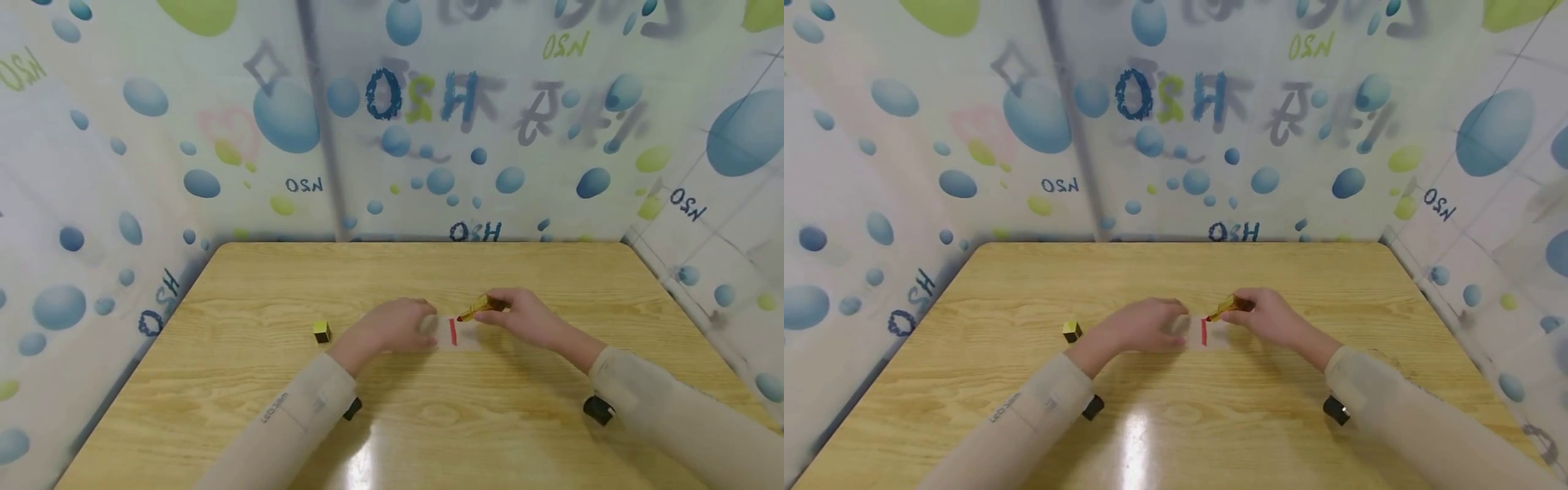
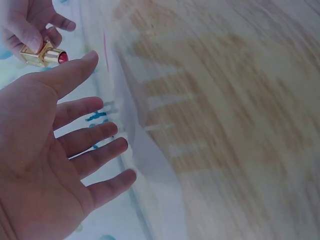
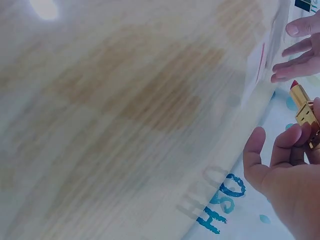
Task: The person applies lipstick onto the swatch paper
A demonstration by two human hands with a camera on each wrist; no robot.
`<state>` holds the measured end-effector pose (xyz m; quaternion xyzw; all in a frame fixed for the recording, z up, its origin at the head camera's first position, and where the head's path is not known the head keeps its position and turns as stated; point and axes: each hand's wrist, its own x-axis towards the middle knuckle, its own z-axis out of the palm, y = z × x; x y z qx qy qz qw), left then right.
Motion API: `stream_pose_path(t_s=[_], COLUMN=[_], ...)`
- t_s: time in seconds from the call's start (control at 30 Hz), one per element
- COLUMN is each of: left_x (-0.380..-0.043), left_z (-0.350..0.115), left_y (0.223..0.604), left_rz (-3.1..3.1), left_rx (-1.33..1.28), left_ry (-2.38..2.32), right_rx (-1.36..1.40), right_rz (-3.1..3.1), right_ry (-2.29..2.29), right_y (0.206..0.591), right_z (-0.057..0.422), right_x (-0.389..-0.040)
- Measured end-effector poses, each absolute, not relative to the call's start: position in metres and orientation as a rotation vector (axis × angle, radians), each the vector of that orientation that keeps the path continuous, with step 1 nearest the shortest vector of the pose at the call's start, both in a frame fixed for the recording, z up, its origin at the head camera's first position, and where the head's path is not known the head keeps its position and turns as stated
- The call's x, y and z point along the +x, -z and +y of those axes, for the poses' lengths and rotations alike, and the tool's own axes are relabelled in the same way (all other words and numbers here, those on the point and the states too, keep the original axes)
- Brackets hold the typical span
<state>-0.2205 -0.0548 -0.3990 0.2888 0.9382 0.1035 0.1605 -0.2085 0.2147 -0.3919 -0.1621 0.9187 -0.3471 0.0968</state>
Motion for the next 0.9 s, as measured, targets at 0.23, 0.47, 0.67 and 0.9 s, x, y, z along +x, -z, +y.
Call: stream_pose_path(t_s=[0.23, 0.47, 0.67, 0.9], left_x=[-0.219, -0.215, -0.214, -0.215], left_z=[-0.071, -0.080, -0.085, -0.088], left_y=[0.393, 0.391, 0.395, 0.398], left_rz=[2.698, 2.683, 2.684, 2.708], left_rx=[0.795, 0.766, 0.729, 0.732], left_ry=[-0.283, -0.308, -0.299, -0.254], right_rx=[-0.485, -0.522, -0.546, -0.547], right_rz=[2.706, 2.692, 2.660, 2.660], right_ry=[1.042, 1.046, 1.064, 1.036], right_y=[0.388, 0.392, 0.397, 0.402], right_z=[0.212, 0.203, 0.186, 0.167], right_x=[-0.214, -0.222, -0.231, -0.238])
